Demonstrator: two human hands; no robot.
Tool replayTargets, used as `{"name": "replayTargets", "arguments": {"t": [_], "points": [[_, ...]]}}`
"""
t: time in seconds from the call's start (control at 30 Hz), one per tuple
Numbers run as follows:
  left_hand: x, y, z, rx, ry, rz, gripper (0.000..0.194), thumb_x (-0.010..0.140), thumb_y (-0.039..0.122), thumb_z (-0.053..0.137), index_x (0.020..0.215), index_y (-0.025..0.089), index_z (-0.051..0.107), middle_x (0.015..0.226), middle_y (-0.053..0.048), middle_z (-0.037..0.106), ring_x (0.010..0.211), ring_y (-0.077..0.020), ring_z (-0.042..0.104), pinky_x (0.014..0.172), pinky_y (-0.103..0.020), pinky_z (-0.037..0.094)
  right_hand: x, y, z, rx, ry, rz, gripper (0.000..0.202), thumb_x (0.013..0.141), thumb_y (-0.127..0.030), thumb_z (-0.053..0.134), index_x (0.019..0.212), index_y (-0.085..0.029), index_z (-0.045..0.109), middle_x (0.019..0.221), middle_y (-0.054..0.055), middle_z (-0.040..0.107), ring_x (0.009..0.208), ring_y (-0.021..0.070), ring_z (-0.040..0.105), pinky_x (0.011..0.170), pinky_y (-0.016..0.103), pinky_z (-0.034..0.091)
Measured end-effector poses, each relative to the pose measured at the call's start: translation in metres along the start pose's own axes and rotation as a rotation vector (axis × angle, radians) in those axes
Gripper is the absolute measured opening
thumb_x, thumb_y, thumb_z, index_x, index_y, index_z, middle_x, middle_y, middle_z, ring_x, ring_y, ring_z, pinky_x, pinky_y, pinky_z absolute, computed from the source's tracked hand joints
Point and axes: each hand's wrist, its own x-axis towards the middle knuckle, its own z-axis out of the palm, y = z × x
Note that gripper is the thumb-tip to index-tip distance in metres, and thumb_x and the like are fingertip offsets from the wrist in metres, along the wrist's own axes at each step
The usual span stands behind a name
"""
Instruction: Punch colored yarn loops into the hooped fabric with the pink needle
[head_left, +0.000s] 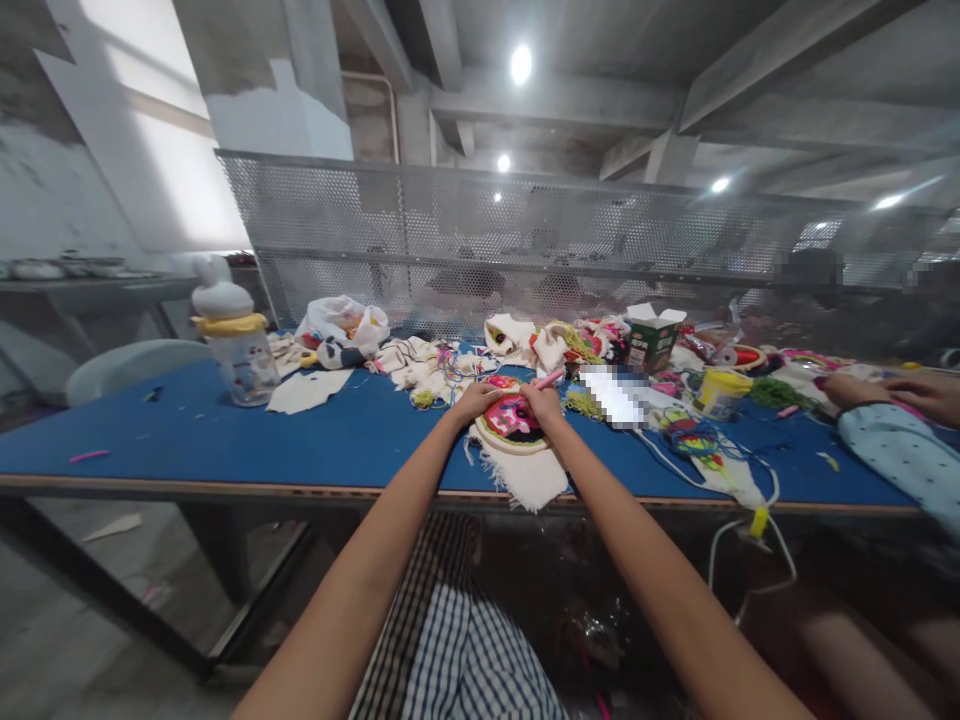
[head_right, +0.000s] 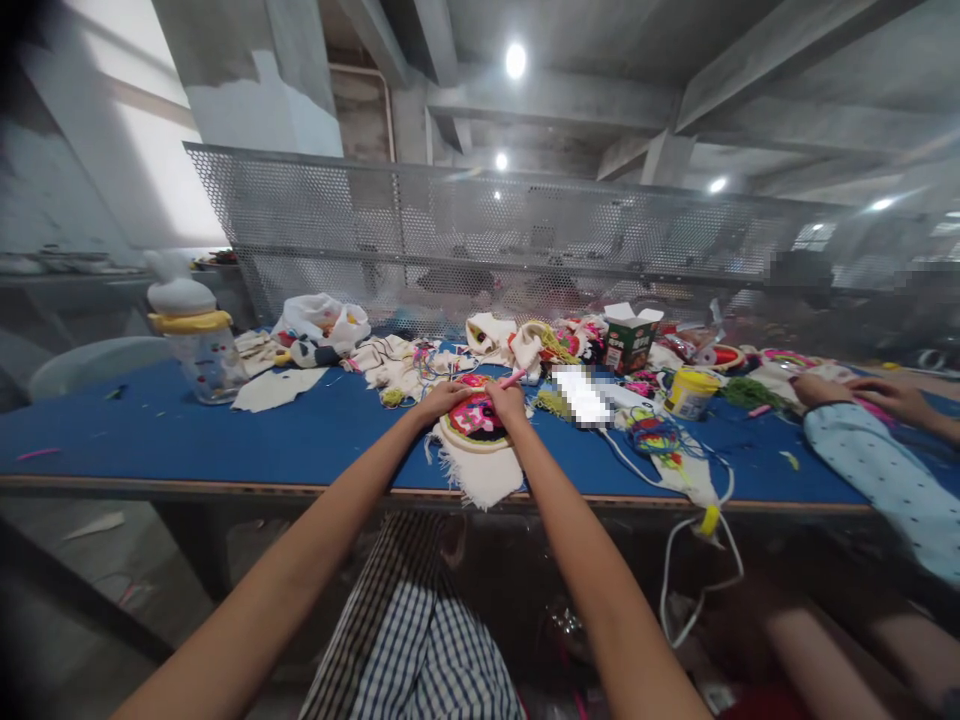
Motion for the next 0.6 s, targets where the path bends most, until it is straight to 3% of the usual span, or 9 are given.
{"name": "replayTargets", "arguments": {"t": [0.3, 0.6], "points": [[0.007, -0.009, 0.002, -0.037, 0.024, 0.044, 0.032, 0.084, 0.031, 0.051, 0.111, 0.013, 0.053, 0.112, -0.007, 0.055, 0.095, -0.0219, 0.056, 0.078, -0.04, 0.049, -0.013, -0.006, 0.012, -0.286, -0.111, -0.074, 0.023, 0.085, -0.028, 0.052, 0.102, -0.013, 0.056, 0.1, 0.006, 0.058, 0.085, 0.016, 0.058, 0.073, 0.035, 0.05], [0.002, -0.001, -0.004, -0.122, 0.05, 0.15, 0.027, 0.083, 0.031, 0.052, 0.101, 0.012, 0.058, 0.098, -0.005, 0.062, 0.085, -0.0177, 0.059, 0.074, -0.034, 0.049, -0.013, -0.008, 0.01, -0.286, -0.133, -0.218, 0.018, 0.085, -0.028, 0.052, 0.09, -0.011, 0.057, 0.083, 0.002, 0.059, 0.069, 0.0107, 0.057, 0.061, 0.027, 0.049]]}}
